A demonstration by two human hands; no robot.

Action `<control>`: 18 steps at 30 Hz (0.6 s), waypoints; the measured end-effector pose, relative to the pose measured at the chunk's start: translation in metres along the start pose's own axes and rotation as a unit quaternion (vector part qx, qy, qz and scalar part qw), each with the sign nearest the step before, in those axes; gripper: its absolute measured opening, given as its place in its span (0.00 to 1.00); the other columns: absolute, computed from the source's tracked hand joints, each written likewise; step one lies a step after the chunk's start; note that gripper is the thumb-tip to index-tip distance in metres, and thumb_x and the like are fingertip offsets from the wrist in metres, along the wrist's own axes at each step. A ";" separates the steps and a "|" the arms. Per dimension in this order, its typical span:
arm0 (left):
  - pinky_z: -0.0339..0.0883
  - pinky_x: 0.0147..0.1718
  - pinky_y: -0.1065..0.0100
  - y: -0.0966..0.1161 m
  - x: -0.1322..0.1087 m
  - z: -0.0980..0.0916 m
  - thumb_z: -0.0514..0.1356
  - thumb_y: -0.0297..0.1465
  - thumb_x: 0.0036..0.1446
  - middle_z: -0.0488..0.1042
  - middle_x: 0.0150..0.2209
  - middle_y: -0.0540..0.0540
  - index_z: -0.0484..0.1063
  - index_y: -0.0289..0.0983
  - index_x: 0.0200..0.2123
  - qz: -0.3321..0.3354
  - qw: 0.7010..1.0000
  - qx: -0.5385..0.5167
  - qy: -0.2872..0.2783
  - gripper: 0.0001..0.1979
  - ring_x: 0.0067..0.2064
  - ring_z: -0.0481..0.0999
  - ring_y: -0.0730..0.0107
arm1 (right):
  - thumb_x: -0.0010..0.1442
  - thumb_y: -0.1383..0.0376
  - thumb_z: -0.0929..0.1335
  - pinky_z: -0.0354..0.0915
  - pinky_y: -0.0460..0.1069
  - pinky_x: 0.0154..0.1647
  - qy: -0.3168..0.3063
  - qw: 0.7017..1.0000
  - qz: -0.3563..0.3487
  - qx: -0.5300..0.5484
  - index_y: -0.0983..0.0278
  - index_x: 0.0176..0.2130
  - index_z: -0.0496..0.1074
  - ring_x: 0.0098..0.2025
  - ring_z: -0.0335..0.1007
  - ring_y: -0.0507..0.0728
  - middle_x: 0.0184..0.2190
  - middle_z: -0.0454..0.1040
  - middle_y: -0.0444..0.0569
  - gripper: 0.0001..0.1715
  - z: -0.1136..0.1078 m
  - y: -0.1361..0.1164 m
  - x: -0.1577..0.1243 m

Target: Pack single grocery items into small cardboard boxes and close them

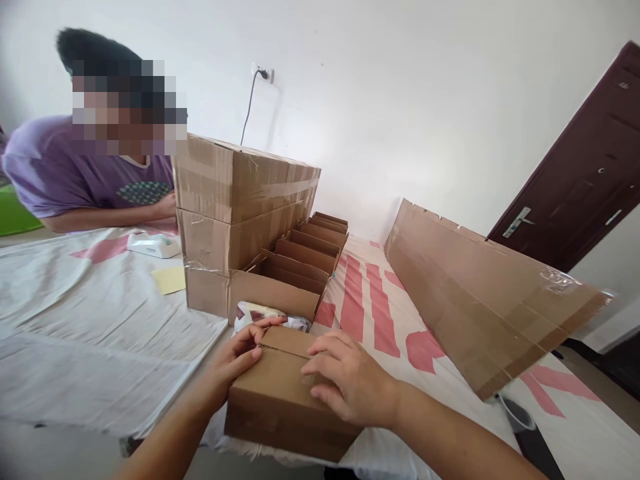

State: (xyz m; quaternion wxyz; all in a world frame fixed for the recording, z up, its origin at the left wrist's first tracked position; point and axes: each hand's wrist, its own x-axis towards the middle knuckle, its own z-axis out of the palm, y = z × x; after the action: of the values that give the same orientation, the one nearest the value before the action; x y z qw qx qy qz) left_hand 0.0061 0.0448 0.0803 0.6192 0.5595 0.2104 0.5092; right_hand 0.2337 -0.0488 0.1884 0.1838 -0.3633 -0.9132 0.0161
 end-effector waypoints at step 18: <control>0.58 0.50 0.59 0.004 -0.002 0.003 0.63 0.41 0.54 0.64 0.62 0.40 0.61 0.39 0.30 0.000 1.000 -0.009 -0.001 0.14 0.59 0.63 0.49 | 0.59 0.74 0.63 0.65 0.50 0.39 0.016 0.997 0.026 -0.077 0.61 0.37 0.68 0.36 0.72 0.55 0.33 0.76 0.47 0.09 0.019 0.002 0.005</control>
State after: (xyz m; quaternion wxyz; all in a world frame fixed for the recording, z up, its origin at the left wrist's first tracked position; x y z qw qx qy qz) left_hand 0.0065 0.0409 0.0840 0.6243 0.5548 0.2049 0.5103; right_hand 0.2255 -0.0418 0.1723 0.1689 -0.4004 -0.8989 -0.0555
